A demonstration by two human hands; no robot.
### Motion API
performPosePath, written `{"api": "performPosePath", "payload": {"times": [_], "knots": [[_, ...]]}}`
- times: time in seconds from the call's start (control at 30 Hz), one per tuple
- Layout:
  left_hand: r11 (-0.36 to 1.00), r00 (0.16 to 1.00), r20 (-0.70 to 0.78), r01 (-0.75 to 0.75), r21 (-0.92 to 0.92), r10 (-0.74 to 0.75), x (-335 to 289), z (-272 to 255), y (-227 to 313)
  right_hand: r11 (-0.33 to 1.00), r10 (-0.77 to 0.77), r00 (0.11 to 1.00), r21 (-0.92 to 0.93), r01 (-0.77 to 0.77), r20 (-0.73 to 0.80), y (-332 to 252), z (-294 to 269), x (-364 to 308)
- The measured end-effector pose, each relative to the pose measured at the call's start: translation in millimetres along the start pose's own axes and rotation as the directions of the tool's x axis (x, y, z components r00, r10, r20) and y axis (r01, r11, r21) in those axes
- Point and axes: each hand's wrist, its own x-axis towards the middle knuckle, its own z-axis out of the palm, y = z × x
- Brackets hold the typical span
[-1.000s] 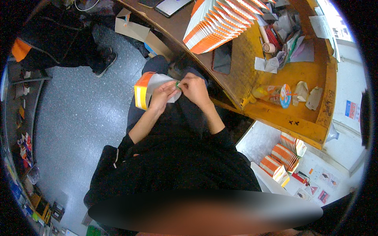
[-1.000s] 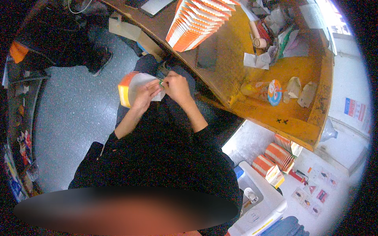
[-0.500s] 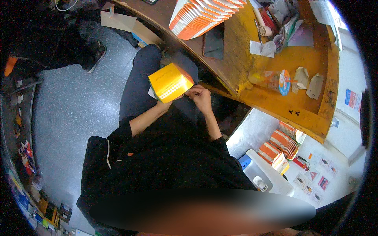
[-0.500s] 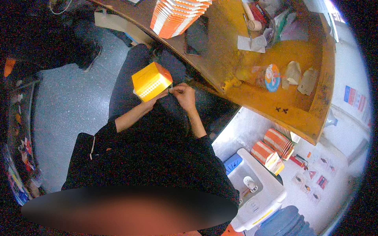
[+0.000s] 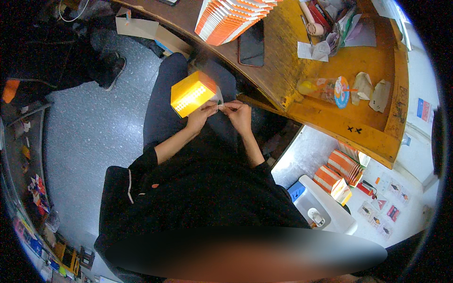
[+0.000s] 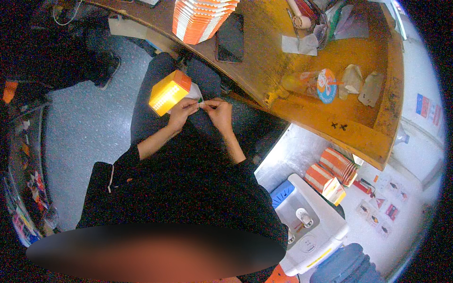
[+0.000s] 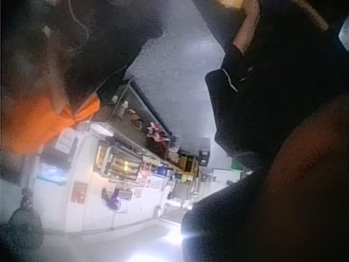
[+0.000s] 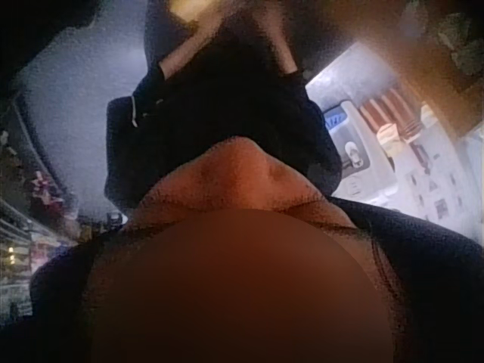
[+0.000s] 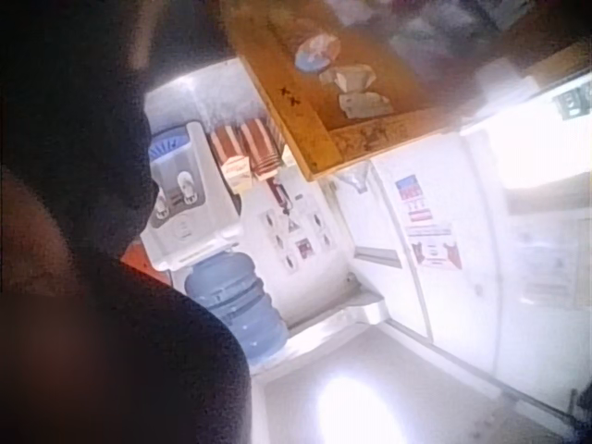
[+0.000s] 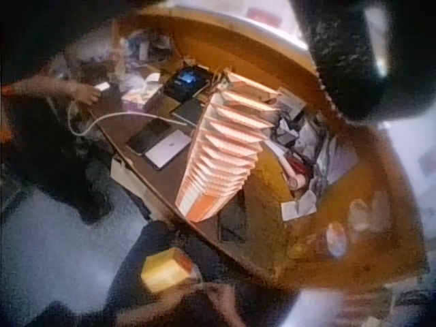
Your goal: The person folds flat cardboard pieces into small rectangular boxes and stacks them on the counter. They repeatedly pick up a flat piece, fold the sides, and place the finished box on a growing stack.
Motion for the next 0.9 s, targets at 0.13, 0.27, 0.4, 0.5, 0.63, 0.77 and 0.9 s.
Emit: {"api": "performPosePath", "payload": {"times": [0.13,0.27,0.4,0.5,0.63,0.77,0.9], "knots": [[0.998,0.999,-0.041,-0.024,-0.054,0.022,1,-2,-1,0.987,-0.159,0.987,0.016,0.159,-0.005,0,3,3],[0.989,0.994,-0.103,-0.055,-0.134,0.042,-4,7,1,0.985,-0.134,0.991,-0.105,0.135,0.015,-1,1,5],[0.995,0.993,-0.076,-0.092,-0.049,0.088,-7,10,23,0.974,-0.160,0.987,-0.166,0.152,-0.034,-13,4,5],[0.967,0.969,-0.075,-0.226,0.117,0.235,-12,14,45,0.950,-0.297,0.949,-0.140,0.281,-0.110,-25,9,4],[0.961,0.948,-0.177,-0.245,0.128,0.265,-23,14,73,0.880,-0.465,0.870,-0.194,0.434,-0.166,-43,15,4],[0.954,0.965,-0.238,-0.170,-0.246,0.110,-32,7,99,0.793,-0.591,0.803,-0.235,0.563,-0.071,-63,8,11],[0.930,0.969,-0.206,-0.197,-0.309,0.137,-52,-7,136,0.778,-0.621,0.778,-0.198,0.597,-0.092,-82,-15,23]]}}
